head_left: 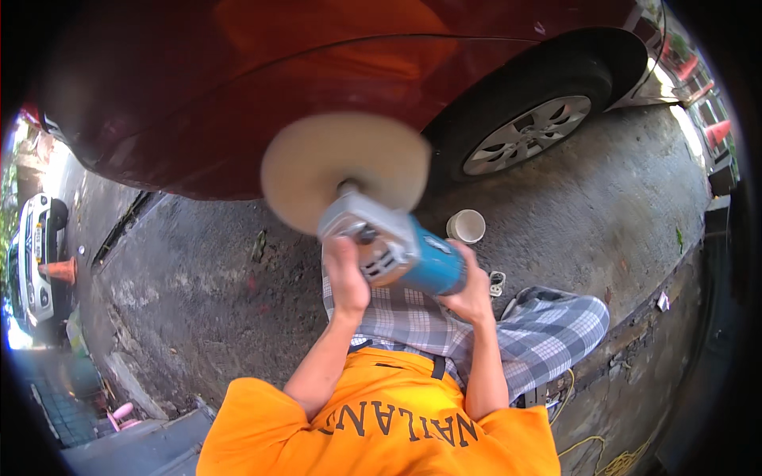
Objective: The person uses a power polisher to buff the red exterior surface of a car, moving the tool across a scratched area and touching the surface with their hand.
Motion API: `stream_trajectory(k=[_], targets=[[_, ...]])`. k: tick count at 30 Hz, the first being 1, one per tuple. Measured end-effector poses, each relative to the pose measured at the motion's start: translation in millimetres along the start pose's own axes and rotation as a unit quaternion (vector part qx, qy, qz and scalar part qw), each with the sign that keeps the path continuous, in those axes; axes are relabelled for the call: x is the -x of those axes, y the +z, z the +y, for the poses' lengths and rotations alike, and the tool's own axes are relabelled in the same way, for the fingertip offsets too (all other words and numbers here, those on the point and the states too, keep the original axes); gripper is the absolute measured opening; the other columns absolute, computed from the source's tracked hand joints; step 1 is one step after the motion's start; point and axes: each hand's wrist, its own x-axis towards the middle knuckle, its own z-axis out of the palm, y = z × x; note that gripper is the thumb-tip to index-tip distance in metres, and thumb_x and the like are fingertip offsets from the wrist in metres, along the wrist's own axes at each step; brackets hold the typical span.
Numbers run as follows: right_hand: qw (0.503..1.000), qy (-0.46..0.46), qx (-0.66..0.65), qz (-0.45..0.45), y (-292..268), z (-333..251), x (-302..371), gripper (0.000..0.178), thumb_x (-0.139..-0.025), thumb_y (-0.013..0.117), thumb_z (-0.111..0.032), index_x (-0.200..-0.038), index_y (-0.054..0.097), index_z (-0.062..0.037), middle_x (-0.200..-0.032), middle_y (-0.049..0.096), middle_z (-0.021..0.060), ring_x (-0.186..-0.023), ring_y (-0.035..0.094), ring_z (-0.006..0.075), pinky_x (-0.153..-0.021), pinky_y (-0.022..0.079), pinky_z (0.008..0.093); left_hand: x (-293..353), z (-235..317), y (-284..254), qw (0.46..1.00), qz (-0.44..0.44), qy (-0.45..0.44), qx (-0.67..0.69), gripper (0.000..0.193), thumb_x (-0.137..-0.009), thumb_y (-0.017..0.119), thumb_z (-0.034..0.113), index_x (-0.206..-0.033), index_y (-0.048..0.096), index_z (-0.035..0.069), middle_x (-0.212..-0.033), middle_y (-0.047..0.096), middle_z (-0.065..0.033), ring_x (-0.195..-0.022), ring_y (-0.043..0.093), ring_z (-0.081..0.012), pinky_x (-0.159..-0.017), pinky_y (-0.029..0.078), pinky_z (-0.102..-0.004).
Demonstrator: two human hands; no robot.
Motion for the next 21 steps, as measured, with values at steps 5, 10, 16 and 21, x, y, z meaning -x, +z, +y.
stream_trajectory(k=[5, 10, 16, 21], targets=[[0.982, -0.011, -0.168, 0.088, -39.0, -28.5, -3.1, 0.091, -0.057, 0.083, -0.006, -0.137, 0.041, -0.0060, -0.118, 0.064, 0.0154, -0.108, 0.063, 0.0249, -0.095, 0.049, 0.0354, -32.8, 95.3, 67.7, 0.985, -0.150, 0.057, -0.054, 0.057, -0.102, 0.041, 0.051, -0.125, 0.053, 0.000, -0.116, 0.060, -0.0057, -0.109, 0.053, -0.0154, -0.099, 0.039, -0.0316], [0.993, -0.042, -0.101, 0.054, -23.2, -34.9, -11.1, 0.083, -0.060, 0.080, -0.011, -0.136, 0.045, -0.0088, -0.118, 0.065, 0.0180, -0.105, 0.067, 0.0314, -0.094, 0.051, 0.0369, -22.6, 91.3, 44.3, 0.996, -0.057, 0.063, -0.032, 0.055, -0.104, 0.039, 0.048, -0.129, 0.052, 0.002, -0.124, 0.058, -0.0075, -0.114, 0.053, -0.0166, -0.102, 0.038, -0.0321], [0.995, -0.035, 0.008, -0.092, 46.3, -9.9, -43.3, 0.077, -0.062, 0.073, -0.013, -0.134, 0.048, -0.0236, -0.099, 0.070, 0.0154, -0.095, 0.065, 0.0404, -0.085, 0.050, 0.0484, -19.6, -38.7, -53.5, 0.980, 0.166, -0.044, 0.100, 0.068, -0.100, 0.037, 0.059, -0.140, 0.043, 0.005, -0.134, 0.052, -0.0070, -0.123, 0.050, -0.0234, -0.106, 0.037, -0.0375], [0.977, -0.126, 0.145, -0.096, 49.6, 32.2, -71.6, 0.079, -0.061, 0.070, -0.006, -0.135, 0.050, -0.0251, -0.084, 0.067, 0.0123, -0.086, 0.065, 0.0337, -0.083, 0.045, 0.0438, -17.5, -85.4, -48.6, 0.936, 0.244, -0.090, 0.239, 0.076, -0.097, 0.036, 0.066, -0.144, 0.038, 0.008, -0.143, 0.046, -0.0070, -0.129, 0.046, -0.0246, -0.107, 0.036, -0.0389]])
